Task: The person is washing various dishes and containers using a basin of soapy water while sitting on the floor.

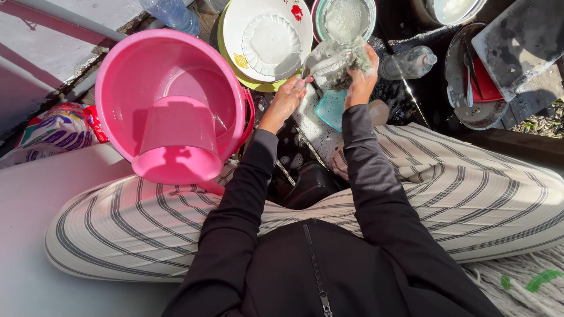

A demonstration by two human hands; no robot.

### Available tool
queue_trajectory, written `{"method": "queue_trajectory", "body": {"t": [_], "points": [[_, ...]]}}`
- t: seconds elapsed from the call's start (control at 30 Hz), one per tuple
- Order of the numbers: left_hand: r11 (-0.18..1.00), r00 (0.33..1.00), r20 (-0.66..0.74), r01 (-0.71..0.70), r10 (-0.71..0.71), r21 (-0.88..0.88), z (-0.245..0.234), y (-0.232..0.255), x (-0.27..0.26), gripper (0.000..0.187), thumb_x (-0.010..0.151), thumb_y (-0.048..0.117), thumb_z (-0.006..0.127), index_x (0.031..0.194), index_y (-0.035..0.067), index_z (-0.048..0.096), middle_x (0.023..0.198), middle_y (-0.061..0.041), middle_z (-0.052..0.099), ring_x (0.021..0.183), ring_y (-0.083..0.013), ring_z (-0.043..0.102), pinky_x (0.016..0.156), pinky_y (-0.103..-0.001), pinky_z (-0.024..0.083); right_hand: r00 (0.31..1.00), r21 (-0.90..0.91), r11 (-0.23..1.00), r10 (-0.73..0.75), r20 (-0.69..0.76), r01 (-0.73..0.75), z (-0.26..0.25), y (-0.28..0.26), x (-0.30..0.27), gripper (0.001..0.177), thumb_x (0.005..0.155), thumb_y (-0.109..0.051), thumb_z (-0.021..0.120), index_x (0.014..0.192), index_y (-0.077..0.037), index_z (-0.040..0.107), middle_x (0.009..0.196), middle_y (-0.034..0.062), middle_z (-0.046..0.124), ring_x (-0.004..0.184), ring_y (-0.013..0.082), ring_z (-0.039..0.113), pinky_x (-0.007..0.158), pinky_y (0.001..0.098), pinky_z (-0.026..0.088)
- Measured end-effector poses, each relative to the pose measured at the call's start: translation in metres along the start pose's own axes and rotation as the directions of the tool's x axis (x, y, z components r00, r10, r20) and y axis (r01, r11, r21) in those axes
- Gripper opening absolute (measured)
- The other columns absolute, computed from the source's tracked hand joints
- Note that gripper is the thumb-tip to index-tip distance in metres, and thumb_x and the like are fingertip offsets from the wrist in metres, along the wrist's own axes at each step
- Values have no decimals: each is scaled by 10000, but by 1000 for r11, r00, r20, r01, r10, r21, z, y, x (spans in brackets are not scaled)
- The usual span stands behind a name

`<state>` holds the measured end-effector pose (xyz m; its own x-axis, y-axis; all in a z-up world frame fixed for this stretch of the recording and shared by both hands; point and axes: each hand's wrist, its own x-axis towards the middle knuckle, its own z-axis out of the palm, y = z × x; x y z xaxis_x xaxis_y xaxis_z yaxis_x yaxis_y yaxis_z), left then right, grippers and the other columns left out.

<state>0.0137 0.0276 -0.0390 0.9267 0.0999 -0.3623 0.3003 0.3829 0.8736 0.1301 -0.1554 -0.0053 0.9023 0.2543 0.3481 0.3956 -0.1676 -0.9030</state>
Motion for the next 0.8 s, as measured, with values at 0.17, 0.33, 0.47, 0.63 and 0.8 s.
{"method": "queue_trajectory", "body": {"t": [0.17, 0.33, 0.47, 0.63, 0.8], "points": [[998, 999, 33, 20, -22, 63, -6, -20, 4, 440, 1053, 279, 535, 1441, 90, 451, 846, 31, 560, 701, -56, 466, 578, -224, 421, 591, -375, 540, 807, -26, -754, -18, 134, -62, 668, 766, -145, 721, 1361, -7, 449, 1203, 192, 651, 1059, 310, 650, 974, 422, 532], [977, 998, 27, -53, 48, 208, 13, -11, -7, 361, 1097, 233, 494, 1418, 71, 456, 916, 8, 614, 738, -105, 494, 644, -262, 467, 733, -805, 474, 676, 72, -357, 14, 93, -96, 869, 839, -343, 815, 1517, -117, 320, 1540, 322, 216, 1346, 559, 316, 1002, 587, 388], [828, 977, -63, -139, 205, 543, 23, 10, -15, 320, 1074, 152, 522, 1387, 86, 541, 986, -93, 697, 886, -277, 633, 777, -372, 528, 760, -930, 366, 613, 214, -34, 7, 109, -108, 682, 883, -295, 760, 1480, -157, 461, 1491, 311, 383, 1307, 562, 408, 983, 542, 441], [661, 945, -157, -77, 288, 746, 32, 42, -20, 374, 970, 137, 550, 1342, 142, 586, 1085, -158, 725, 984, -398, 668, 804, -474, 527, 825, -44, 827, 551, -128, -560, -4, 111, -80, 320, 961, -230, 677, 1233, -63, 671, 1205, 170, 671, 1126, 291, 633, 1014, 368, 496], [565, 960, -118, -49, 256, 824, 40, 34, -18, 394, 952, 165, 541, 1344, 170, 585, 1087, -180, 724, 976, -426, 667, 798, -528, 510, 997, -254, 967, -31, -64, 14, 30, -28, -15, 169, 1047, -145, 641, 1131, 0, 660, 1206, 197, 626, 1121, 367, 619, 1001, 400, 475]]}}
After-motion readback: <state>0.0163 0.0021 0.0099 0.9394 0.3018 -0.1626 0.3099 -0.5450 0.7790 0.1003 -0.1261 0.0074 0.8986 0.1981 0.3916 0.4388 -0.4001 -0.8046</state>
